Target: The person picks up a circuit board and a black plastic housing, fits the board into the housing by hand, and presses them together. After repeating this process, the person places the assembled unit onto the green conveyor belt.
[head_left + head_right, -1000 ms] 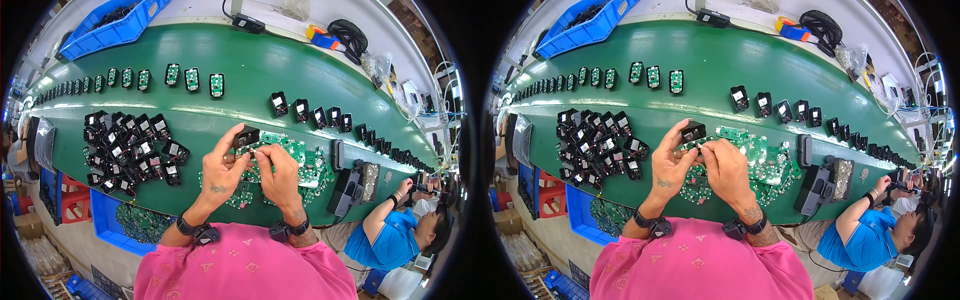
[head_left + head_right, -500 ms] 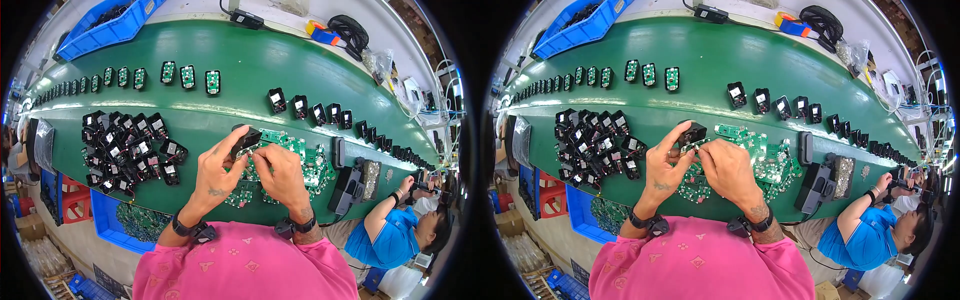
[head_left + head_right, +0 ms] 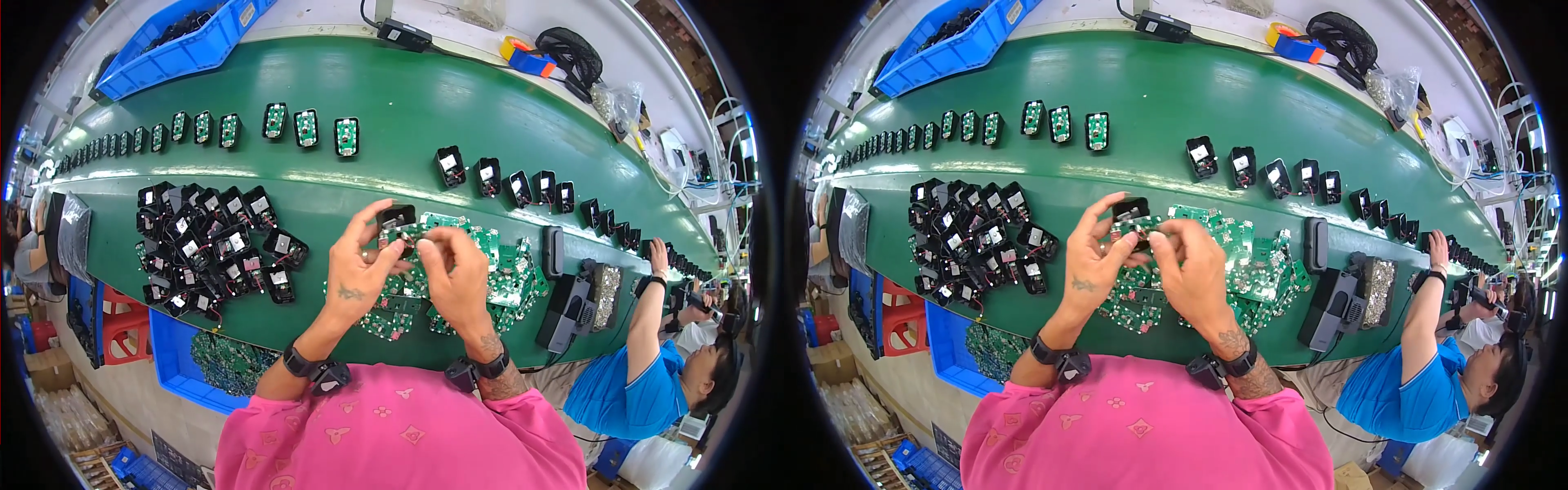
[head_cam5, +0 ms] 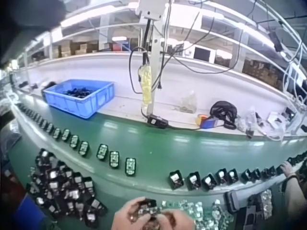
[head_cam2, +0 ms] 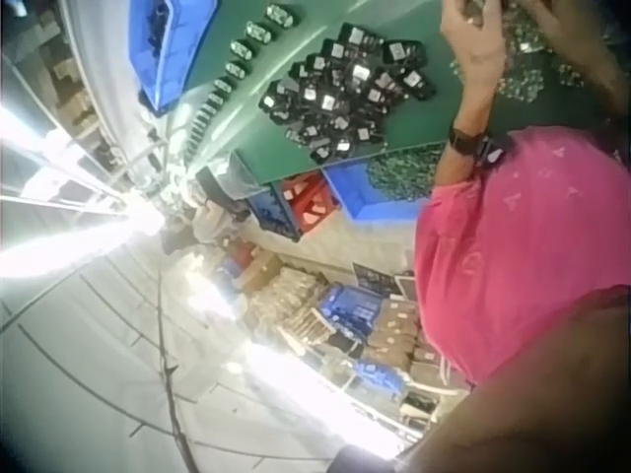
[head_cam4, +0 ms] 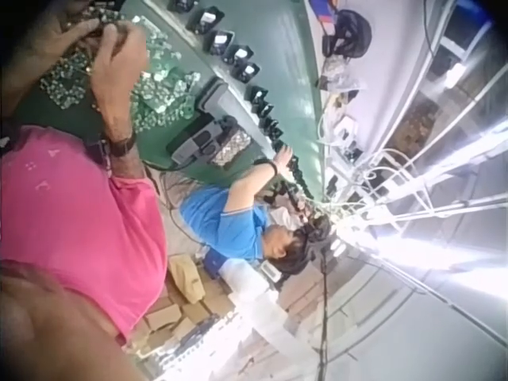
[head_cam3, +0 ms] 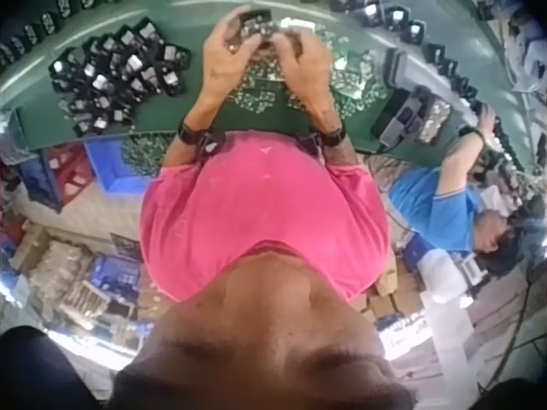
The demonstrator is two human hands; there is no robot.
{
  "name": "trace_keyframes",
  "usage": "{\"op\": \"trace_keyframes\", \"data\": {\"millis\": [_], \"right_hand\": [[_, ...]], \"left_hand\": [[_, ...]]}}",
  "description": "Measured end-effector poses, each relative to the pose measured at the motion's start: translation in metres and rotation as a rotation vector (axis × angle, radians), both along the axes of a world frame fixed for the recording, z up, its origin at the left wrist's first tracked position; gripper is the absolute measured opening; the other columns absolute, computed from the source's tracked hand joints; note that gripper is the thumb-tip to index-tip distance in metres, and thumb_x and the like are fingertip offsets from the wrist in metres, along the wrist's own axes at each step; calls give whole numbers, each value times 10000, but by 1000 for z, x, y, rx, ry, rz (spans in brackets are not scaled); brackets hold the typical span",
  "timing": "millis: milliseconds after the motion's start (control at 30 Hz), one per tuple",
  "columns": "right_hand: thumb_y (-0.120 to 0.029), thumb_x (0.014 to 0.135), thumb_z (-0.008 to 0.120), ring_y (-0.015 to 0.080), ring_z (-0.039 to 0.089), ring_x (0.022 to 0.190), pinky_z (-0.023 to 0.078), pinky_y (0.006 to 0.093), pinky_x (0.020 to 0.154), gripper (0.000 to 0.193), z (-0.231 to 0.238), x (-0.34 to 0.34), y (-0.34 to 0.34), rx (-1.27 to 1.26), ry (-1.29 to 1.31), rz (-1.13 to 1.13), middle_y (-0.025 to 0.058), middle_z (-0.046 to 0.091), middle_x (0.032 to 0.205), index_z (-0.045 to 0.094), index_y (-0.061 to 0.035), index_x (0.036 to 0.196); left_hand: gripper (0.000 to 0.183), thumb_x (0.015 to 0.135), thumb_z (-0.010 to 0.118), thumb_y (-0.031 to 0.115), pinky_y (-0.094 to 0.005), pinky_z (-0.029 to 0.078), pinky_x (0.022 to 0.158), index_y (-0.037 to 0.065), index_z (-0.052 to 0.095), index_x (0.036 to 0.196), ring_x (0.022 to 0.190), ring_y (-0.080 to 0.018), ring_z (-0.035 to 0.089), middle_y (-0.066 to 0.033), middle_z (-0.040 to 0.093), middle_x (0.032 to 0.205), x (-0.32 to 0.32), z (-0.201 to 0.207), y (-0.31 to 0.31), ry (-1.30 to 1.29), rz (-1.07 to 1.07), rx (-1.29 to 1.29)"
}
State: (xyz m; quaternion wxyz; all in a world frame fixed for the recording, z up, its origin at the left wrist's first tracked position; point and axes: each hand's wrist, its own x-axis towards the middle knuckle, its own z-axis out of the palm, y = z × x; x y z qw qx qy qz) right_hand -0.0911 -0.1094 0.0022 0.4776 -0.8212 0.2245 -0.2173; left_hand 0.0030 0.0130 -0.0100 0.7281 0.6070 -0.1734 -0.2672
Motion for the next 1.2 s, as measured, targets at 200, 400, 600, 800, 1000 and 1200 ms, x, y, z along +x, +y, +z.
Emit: {"op": "trace_keyframes", "data": {"millis": [200, 400, 600, 800, 1000, 1200], "right_hand": [[-59, 934, 656, 50, 581, 644, 457, 212, 541, 148, -12, 2, -12, 555, 42, 45, 29, 654, 791, 604, 40, 1032], [-39, 909, 684, 47, 541, 580, 420, 211, 491, 109, -6, 6, -11, 722, -174, 200, -9, 613, 728, 645, 19, 825], [-155, 949, 648, 39, 469, 584, 341, 225, 489, 278, -15, -4, -29, 475, 44, 272, -31, 553, 641, 593, -2, 724], [-181, 958, 645, 46, 428, 548, 323, 252, 475, 298, -1, -2, -29, 142, 39, 378, -16, 552, 629, 577, -4, 728], [-198, 959, 654, 42, 464, 481, 341, 241, 439, 297, 3, -5, -22, 359, 125, 261, -24, 518, 560, 614, 4, 746], [-164, 911, 697, 42, 398, 494, 299, 280, 437, 260, 3, 1, -19, 234, 85, 111, 17, 494, 514, 636, 21, 739]], "left_hand": [[622, 782, 733, -73, -235, 576, 636, 30, 519, 1357, 821, -142, 697, -133, 669, 1097, -3, -7, 7, 41, -80, 3], [617, 774, 713, -123, -251, 602, 734, 11, 523, 1346, 948, -143, 663, -151, 618, 1210, -7, -8, 8, -37, -114, 137], [606, 767, 634, -158, -238, 544, 590, 79, 581, 1322, 734, -92, 670, -121, 624, 1237, -6, -8, 9, -207, -93, 166], [596, 765, 571, -188, -229, 475, 522, 86, 613, 1293, 631, -51, 606, -142, 630, 1256, -8, -19, 1, -351, 30, 114], [551, 794, 533, -175, -231, 469, 532, 60, 614, 1286, 623, -45, 588, -147, 640, 1250, -13, -13, -3, -413, 86, 100], [496, 857, 553, -97, -226, 545, 595, 14, 529, 1340, 728, -78, 642, -177, 609, 1243, -1, 0, 3, -132, -74, 22]]}}
